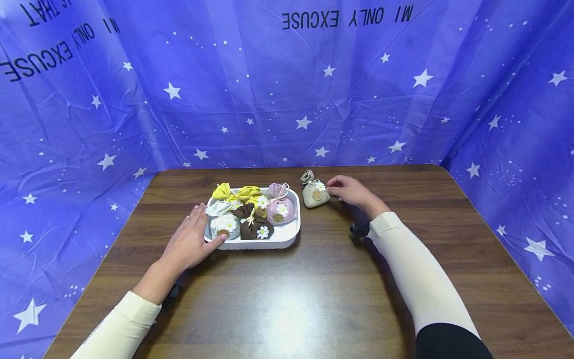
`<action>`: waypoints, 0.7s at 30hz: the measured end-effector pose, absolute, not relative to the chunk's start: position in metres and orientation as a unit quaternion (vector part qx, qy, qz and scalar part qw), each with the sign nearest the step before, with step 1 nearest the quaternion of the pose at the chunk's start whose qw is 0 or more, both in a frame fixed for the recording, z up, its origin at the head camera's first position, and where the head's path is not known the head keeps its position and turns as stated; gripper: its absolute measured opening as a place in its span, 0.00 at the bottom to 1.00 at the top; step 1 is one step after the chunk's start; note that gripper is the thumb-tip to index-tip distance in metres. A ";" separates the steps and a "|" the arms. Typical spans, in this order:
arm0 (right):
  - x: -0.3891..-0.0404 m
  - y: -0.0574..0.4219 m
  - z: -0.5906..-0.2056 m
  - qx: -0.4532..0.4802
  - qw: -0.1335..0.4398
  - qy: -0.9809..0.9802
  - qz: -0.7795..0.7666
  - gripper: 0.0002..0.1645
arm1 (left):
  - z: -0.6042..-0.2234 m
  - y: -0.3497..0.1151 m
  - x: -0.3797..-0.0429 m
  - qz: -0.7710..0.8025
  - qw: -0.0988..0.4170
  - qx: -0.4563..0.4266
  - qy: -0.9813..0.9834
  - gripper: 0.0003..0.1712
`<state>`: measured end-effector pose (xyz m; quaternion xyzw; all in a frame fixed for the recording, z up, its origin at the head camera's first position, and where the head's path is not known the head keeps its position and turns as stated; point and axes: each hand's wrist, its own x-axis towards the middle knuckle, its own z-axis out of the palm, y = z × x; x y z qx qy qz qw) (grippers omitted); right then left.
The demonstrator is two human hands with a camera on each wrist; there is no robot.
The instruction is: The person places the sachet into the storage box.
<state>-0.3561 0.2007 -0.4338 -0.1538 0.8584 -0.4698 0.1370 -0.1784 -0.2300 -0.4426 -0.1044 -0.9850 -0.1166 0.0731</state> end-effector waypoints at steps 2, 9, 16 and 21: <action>-0.362 0.198 -0.437 -0.146 0.138 0.857 -0.475 0.19 | -0.443 -0.230 -0.178 -0.118 0.077 -0.104 -0.985 0.58; -0.372 0.187 -0.444 -0.122 0.138 0.848 -0.496 0.20 | -0.444 -0.230 -0.178 -0.118 0.086 -0.107 -0.984 0.58; -0.374 0.179 -0.446 -0.125 0.175 0.844 -0.491 0.24 | -0.443 -0.229 -0.179 -0.113 0.081 -0.108 -0.984 0.58; -0.377 0.176 -0.449 -0.132 0.178 0.846 -0.485 0.24 | -0.443 -0.229 -0.179 -0.114 0.083 -0.107 -0.984 0.58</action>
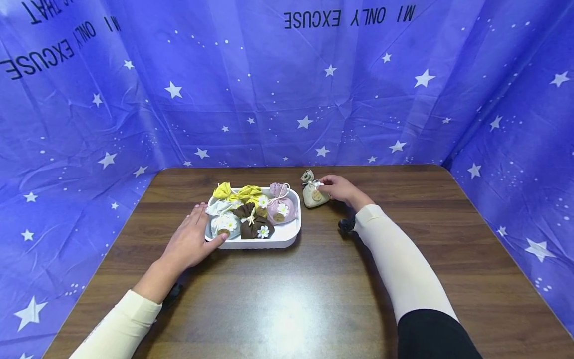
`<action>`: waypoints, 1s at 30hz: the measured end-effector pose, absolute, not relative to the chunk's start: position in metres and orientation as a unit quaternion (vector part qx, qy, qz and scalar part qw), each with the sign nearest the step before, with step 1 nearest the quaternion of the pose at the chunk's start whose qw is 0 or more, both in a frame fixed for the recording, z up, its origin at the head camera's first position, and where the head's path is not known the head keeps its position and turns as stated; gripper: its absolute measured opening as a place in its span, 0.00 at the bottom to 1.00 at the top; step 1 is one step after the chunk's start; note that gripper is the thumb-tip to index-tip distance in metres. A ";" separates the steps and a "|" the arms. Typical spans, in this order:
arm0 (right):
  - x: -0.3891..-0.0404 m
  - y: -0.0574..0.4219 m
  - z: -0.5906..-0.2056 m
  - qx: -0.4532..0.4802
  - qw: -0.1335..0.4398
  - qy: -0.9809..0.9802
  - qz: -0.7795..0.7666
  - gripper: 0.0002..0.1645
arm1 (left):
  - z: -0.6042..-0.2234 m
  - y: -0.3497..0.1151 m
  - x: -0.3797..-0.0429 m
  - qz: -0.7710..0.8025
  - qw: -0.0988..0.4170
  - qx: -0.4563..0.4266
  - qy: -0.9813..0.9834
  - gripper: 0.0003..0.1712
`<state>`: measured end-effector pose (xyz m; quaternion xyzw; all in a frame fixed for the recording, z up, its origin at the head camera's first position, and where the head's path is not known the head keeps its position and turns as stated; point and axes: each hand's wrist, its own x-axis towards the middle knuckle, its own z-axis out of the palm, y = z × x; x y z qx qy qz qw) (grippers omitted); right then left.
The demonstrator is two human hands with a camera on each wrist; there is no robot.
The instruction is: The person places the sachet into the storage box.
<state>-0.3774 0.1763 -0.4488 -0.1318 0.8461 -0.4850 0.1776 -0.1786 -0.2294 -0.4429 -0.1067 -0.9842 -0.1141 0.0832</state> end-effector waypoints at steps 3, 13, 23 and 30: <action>-0.378 0.175 -0.449 -0.133 0.178 0.849 -0.479 0.24 | -0.443 -0.229 -0.179 -0.114 0.081 -0.105 -0.985 0.58; -0.378 0.173 -0.451 -0.117 0.174 0.848 -0.486 0.22 | -0.442 -0.229 -0.179 -0.116 0.078 -0.103 -0.985 0.57; -0.375 0.172 -0.453 -0.109 0.150 0.847 -0.499 0.17 | -0.441 -0.228 -0.178 -0.121 0.077 -0.100 -0.985 0.57; -0.367 0.171 -0.449 -0.119 0.125 0.845 -0.506 0.15 | -0.442 -0.229 -0.178 -0.120 0.077 -0.103 -0.984 0.57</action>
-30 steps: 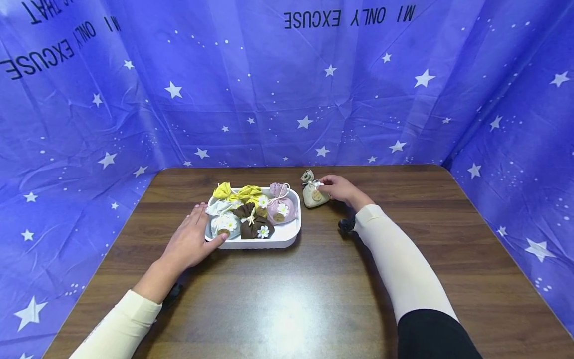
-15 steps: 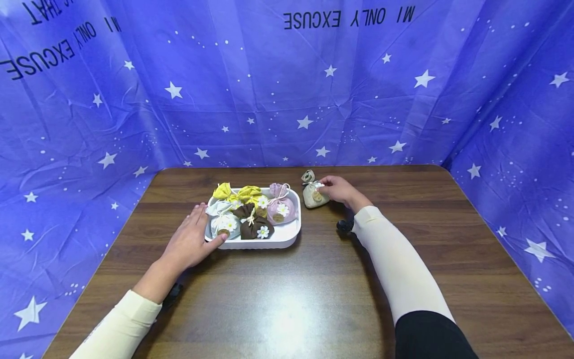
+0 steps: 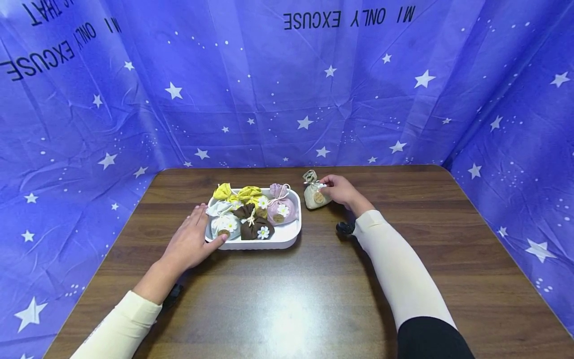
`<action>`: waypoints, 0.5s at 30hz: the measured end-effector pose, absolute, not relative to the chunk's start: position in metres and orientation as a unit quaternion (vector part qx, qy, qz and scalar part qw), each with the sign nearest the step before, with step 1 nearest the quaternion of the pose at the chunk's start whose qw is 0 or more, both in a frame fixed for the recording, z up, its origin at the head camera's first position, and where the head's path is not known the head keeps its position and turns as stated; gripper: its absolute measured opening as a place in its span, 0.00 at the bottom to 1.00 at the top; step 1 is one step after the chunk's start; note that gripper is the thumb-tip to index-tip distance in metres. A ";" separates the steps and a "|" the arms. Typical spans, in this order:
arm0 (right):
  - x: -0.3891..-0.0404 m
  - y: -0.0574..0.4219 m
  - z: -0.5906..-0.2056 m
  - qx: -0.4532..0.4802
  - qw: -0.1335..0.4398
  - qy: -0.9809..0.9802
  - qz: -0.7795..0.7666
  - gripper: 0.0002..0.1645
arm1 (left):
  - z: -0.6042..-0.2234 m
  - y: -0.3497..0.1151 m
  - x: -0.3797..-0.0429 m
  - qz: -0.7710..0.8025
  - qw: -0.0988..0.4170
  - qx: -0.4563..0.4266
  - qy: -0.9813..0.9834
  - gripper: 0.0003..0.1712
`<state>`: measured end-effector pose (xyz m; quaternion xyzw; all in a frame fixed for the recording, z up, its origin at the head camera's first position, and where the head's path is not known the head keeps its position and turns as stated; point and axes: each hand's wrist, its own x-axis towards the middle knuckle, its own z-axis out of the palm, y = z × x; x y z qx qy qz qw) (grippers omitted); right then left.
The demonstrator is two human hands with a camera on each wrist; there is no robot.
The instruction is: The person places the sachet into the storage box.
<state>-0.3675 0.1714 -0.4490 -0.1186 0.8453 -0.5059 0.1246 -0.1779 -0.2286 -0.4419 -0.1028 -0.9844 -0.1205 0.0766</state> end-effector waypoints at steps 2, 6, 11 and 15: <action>-0.365 0.172 -0.448 -0.130 0.115 0.845 -0.506 0.15 | -0.442 -0.229 -0.178 -0.119 0.078 -0.103 -0.984 0.57; -0.363 0.174 -0.448 -0.138 0.100 0.845 -0.507 0.16 | -0.443 -0.229 -0.179 -0.120 0.081 -0.106 -0.984 0.57; -0.359 0.175 -0.445 -0.140 0.087 0.847 -0.506 0.16 | -0.443 -0.229 -0.179 -0.119 0.084 -0.106 -0.984 0.57; -0.355 0.177 -0.442 -0.149 0.075 0.848 -0.503 0.16 | -0.443 -0.229 -0.179 -0.117 0.083 -0.106 -0.984 0.57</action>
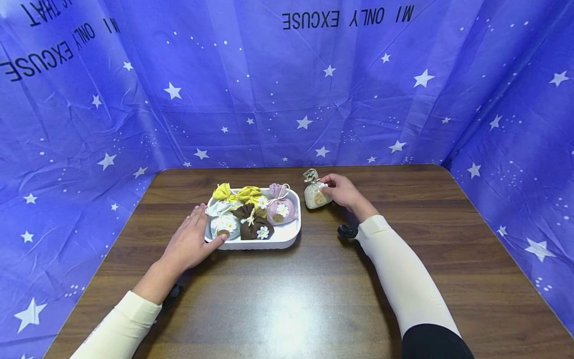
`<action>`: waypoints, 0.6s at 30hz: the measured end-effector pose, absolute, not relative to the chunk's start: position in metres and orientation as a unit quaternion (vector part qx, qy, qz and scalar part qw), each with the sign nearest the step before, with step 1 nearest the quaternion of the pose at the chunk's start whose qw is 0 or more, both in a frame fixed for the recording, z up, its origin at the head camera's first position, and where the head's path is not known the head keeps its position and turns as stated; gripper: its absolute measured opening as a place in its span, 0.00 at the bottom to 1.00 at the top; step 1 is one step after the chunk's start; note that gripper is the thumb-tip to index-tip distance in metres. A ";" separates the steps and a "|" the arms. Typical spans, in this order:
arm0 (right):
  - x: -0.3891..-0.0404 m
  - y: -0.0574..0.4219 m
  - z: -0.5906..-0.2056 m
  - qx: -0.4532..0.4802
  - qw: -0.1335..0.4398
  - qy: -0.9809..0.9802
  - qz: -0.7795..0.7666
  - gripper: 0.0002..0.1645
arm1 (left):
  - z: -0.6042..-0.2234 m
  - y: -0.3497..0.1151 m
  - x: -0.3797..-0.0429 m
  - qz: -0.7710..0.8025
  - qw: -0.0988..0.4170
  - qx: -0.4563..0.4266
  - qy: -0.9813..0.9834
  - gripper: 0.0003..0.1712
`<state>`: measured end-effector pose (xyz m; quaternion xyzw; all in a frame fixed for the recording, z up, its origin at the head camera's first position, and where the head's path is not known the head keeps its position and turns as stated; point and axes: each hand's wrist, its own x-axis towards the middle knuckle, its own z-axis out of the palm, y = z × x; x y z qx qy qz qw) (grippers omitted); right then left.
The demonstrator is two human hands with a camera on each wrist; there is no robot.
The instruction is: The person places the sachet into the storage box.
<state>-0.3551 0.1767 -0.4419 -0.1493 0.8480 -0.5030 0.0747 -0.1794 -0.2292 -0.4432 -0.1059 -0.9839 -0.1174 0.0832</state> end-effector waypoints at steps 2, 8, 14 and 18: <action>-0.353 0.177 -0.440 -0.152 0.069 0.847 -0.505 0.16 | -0.443 -0.229 -0.179 -0.118 0.081 -0.105 -0.984 0.57; -0.347 0.178 -0.434 -0.162 0.057 0.844 -0.508 0.16 | -0.442 -0.229 -0.179 -0.119 0.079 -0.104 -0.984 0.57; -0.340 0.177 -0.424 -0.165 0.049 0.833 -0.526 0.15 | -0.442 -0.229 -0.179 -0.121 0.074 -0.104 -0.984 0.57; -0.336 0.175 -0.415 -0.178 0.039 0.831 -0.526 0.15 | -0.442 -0.229 -0.179 -0.120 0.073 -0.105 -0.985 0.58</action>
